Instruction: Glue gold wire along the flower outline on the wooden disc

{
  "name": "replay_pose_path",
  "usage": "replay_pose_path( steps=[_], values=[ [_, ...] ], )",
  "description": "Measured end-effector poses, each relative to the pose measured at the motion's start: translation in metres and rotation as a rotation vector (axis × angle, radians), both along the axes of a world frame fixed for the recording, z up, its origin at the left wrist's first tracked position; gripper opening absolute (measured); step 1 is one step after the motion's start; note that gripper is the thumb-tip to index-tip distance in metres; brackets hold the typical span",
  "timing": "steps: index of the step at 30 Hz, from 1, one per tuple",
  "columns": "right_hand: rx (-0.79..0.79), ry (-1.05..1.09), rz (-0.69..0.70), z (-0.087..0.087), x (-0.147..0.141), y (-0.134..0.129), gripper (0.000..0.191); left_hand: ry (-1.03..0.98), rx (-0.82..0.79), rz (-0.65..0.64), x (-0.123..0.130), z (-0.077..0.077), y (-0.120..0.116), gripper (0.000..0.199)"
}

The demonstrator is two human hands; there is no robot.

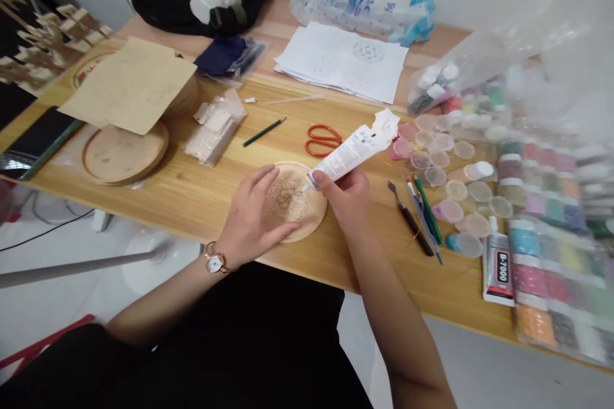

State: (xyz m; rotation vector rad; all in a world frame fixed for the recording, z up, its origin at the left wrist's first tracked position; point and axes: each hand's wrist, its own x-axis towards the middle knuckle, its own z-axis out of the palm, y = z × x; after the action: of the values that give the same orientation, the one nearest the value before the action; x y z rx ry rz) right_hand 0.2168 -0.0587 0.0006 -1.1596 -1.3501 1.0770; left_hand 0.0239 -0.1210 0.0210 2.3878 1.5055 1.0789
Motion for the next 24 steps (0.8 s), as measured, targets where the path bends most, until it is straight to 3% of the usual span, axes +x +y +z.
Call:
replay_pose_path(
  steps=[3, 7, 12, 15, 19, 24],
  values=[
    [0.029, -0.018, 0.001, -0.002, 0.001, -0.002, 0.038, 0.155, 0.010, 0.130, -0.020, -0.015, -0.018, 0.084],
    [0.142, -0.199, -0.052, 0.000, -0.005, -0.006, 0.038, 0.197, -0.024, 0.188, -0.037, -0.026, -0.031, 0.079],
    [0.151, -0.292, -0.043, 0.007, -0.010, -0.005, 0.029, 0.109, -0.059, 0.169, -0.037, -0.029, -0.031, 0.064],
    [0.108, -0.328, -0.040, 0.022, -0.013, -0.004, 0.028, 0.065, -0.035, 0.163, -0.035, -0.031, -0.030, 0.059],
    [-0.004, -0.296, 0.073, 0.041, -0.026, 0.002, 0.025, 0.022, -0.019, 0.136, -0.037, -0.032, -0.033, 0.057],
    [-0.034, -0.243, 0.091, 0.031, -0.036, 0.011, 0.016, 0.024, -0.009, 0.090, -0.040, -0.034, -0.033, 0.055]
  ],
)
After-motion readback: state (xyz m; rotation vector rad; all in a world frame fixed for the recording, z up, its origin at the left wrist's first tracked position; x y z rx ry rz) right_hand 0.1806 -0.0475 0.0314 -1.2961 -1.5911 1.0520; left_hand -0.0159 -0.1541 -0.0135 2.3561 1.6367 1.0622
